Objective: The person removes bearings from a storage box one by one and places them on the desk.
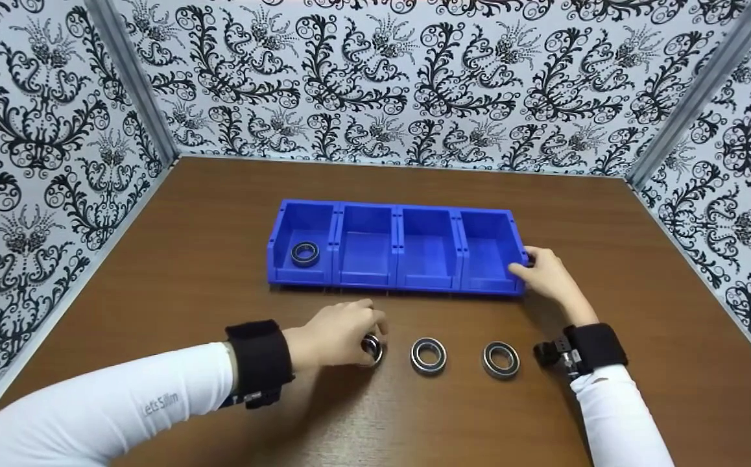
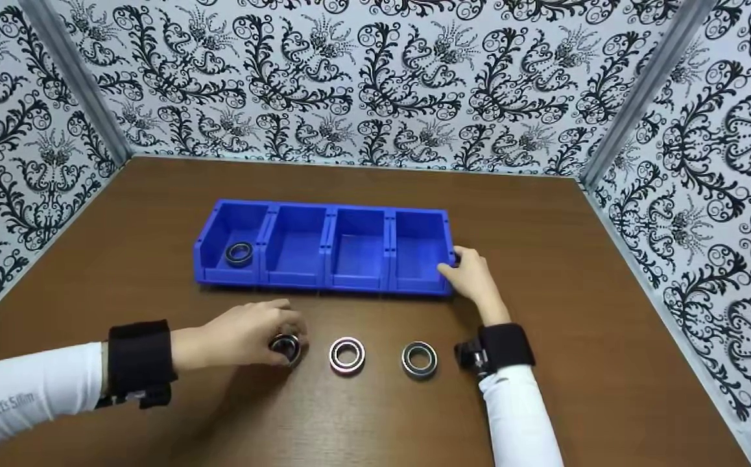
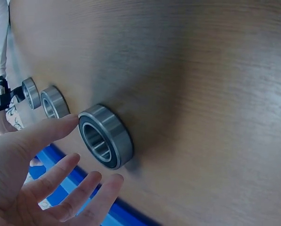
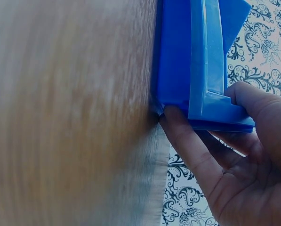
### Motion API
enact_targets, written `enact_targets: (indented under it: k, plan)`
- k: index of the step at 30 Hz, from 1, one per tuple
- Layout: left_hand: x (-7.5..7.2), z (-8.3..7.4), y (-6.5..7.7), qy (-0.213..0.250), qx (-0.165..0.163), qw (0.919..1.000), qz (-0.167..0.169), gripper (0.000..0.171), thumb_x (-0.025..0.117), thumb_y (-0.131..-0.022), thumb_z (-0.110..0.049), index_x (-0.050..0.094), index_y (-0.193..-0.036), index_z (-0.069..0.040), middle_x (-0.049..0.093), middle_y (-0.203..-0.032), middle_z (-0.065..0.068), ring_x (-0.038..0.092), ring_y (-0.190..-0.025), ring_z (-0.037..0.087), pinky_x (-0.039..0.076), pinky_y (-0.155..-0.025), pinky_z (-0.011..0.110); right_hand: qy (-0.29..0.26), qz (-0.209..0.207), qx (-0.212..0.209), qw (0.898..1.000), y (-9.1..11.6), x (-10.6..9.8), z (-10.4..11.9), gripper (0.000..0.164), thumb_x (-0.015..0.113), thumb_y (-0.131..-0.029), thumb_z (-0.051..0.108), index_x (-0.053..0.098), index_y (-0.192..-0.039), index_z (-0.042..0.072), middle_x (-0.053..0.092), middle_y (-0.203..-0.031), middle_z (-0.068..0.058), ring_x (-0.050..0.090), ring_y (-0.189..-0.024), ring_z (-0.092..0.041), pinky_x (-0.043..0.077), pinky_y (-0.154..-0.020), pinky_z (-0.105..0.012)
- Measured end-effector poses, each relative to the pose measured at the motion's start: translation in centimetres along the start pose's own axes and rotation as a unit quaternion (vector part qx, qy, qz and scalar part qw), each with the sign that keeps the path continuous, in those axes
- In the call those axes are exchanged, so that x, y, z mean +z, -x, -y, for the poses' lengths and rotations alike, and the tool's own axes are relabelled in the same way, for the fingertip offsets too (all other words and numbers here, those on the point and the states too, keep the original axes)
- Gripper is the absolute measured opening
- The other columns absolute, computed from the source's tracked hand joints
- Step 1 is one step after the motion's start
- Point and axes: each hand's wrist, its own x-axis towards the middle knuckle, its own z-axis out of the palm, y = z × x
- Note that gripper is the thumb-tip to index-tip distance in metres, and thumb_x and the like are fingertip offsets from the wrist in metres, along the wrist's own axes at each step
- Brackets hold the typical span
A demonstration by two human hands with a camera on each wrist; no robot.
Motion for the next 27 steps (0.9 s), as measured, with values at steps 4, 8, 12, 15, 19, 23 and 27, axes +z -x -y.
enact_targets:
  k: [4,8,12,15,19,23,27]
  plan:
    - [-0.6,0.2,-0.1,0.006,-0.005,1.0000,-0.004,0.033,0.074,-0.066,-0.021,0.066,-0.098,-0.018,0.063,-0.097,0.002,0.061,-0.089,0.021,0.052,-0.065,0.035,0.002,-0.001,0.000,1.000,0.0,0.0,0.0,0.044,0.054,-0.087,0.017,0.051,-0.124,-0.005,0.064,-0.105,-0.027,0.063,-0.075,-0.017,0.049,-0.058,-0.020]
    - [-1.4,0.3,-0.2,0.006,-0.014,0.9999,-0.007,0.037,0.076,-0.068,-0.025,0.065,-0.103,-0.018,0.062,-0.101,0.002,0.062,-0.091,0.022,0.052,-0.069,0.038,0.002,0.000,0.004,1.000,0.0,0.0,0.0,0.045,0.054,-0.087,0.018,0.050,-0.125,-0.005,0.064,-0.105,-0.027,0.064,-0.076,-0.018,0.050,-0.058,-0.020]
    - [-2.3,0.4,-0.2,0.015,-0.016,0.9996,-0.019,0.037,0.075,-0.071,-0.023,0.064,-0.105,-0.016,0.062,-0.101,0.003,0.061,-0.088,0.022,0.052,-0.070,0.039,0.000,0.000,0.003,1.000,0.0,0.0,0.0,0.045,0.054,-0.087,0.018,0.050,-0.125,-0.005,0.064,-0.105,-0.027,0.064,-0.076,-0.018,0.051,-0.058,-0.020]
    - [-2.9,0.6,-0.2,0.025,-0.018,0.9991,-0.030,0.037,0.074,-0.072,-0.021,0.064,-0.107,-0.016,0.062,-0.103,0.003,0.060,-0.088,0.021,0.052,-0.071,0.040,0.001,-0.004,0.001,1.000,0.0,0.0,0.0,0.044,0.055,-0.087,0.017,0.051,-0.124,-0.005,0.065,-0.104,-0.027,0.064,-0.075,-0.017,0.050,-0.058,-0.020]
    - [-3.7,0.9,-0.2,0.033,-0.025,0.9981,-0.046,0.036,0.074,-0.071,-0.017,0.064,-0.105,-0.014,0.061,-0.102,0.004,0.061,-0.090,0.022,0.052,-0.074,0.041,0.001,-0.005,-0.001,1.000,0.0,0.0,-0.1,0.043,0.055,-0.087,0.017,0.051,-0.124,-0.005,0.065,-0.103,-0.027,0.063,-0.074,-0.016,0.050,-0.058,-0.020]
    - [-4.2,1.4,-0.4,0.026,-0.035,0.9970,-0.064,0.036,0.075,-0.070,-0.015,0.064,-0.104,-0.015,0.062,-0.101,0.005,0.061,-0.092,0.024,0.053,-0.075,0.041,0.003,-0.002,0.001,1.000,0.0,0.0,0.0,0.045,0.055,-0.087,0.018,0.050,-0.125,-0.005,0.064,-0.104,-0.027,0.064,-0.076,-0.017,0.050,-0.058,-0.020]
    - [-4.7,2.0,-0.6,0.021,-0.048,0.9956,-0.078,0.036,0.075,-0.071,-0.018,0.064,-0.106,-0.016,0.062,-0.104,0.002,0.061,-0.095,0.021,0.053,-0.078,0.039,0.012,0.000,0.006,1.000,-0.1,0.0,0.0,0.046,0.054,-0.087,0.019,0.049,-0.127,-0.004,0.065,-0.105,-0.027,0.064,-0.074,-0.015,0.050,-0.057,-0.020]
